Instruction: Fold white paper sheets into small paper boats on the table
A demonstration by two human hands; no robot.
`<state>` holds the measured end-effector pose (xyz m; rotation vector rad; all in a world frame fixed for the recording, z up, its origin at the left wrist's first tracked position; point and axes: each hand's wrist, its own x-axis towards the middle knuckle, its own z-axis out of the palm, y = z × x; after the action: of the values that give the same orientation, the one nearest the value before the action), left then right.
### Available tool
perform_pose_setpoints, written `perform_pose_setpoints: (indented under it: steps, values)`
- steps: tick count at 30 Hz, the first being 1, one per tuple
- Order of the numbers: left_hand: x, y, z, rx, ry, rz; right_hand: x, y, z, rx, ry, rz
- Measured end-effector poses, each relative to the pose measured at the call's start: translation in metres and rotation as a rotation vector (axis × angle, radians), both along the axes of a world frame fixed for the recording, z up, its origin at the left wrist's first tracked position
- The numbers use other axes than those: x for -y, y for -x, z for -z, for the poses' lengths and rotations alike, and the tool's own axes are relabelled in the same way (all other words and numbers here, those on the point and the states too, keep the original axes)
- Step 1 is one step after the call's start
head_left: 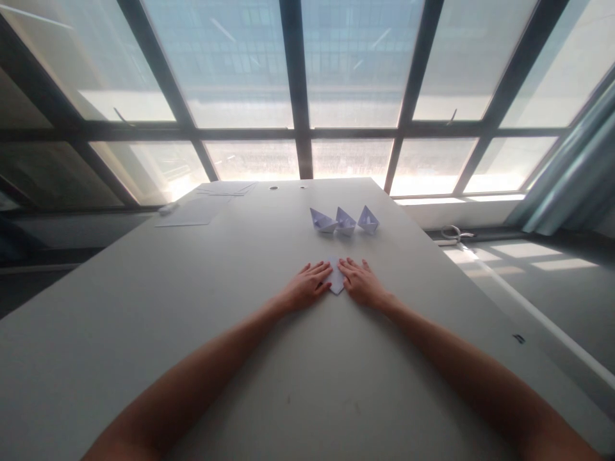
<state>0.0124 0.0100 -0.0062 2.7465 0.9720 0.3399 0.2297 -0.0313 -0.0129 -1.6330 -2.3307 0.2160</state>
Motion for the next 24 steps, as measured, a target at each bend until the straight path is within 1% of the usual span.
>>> perform_pose_setpoints:
  steps: [3,6,8,10,12,14,16,17,20,24]
  values:
    - [0.001,0.001,-0.001,-0.055,0.011,0.019,-0.005,-0.006,0.002,-0.015,-0.007,0.078]
    - [-0.002,0.001,0.0,-0.05,0.023,0.016,-0.009,-0.012,0.002,-0.055,-0.025,0.141]
    - [-0.004,0.002,0.0,-0.031,0.03,0.017,-0.01,-0.015,0.002,-0.103,-0.061,0.181]
    - [-0.004,0.001,0.0,-0.008,0.045,0.021,-0.01,-0.017,0.001,-0.197,-0.118,0.21]
    - [-0.004,0.001,-0.001,0.031,0.065,0.018,-0.01,-0.018,-0.001,-0.338,-0.186,0.161]
    - [-0.001,0.0,-0.003,0.087,0.073,0.005,-0.008,-0.018,-0.004,-0.456,-0.24,0.033]
    - [0.002,0.0,-0.005,0.134,0.067,-0.024,-0.007,-0.017,-0.007,-0.485,-0.25,-0.1]
    - [0.004,0.0,-0.007,0.148,0.058,-0.046,-0.006,-0.017,-0.008,-0.471,-0.241,-0.138]
    - [0.007,0.0,-0.01,0.16,-0.004,-0.11,-0.005,-0.014,-0.008,-0.392,-0.187,-0.165]
    - [0.006,0.0,-0.011,0.14,-0.046,-0.126,-0.007,-0.013,-0.005,-0.32,-0.129,-0.123]
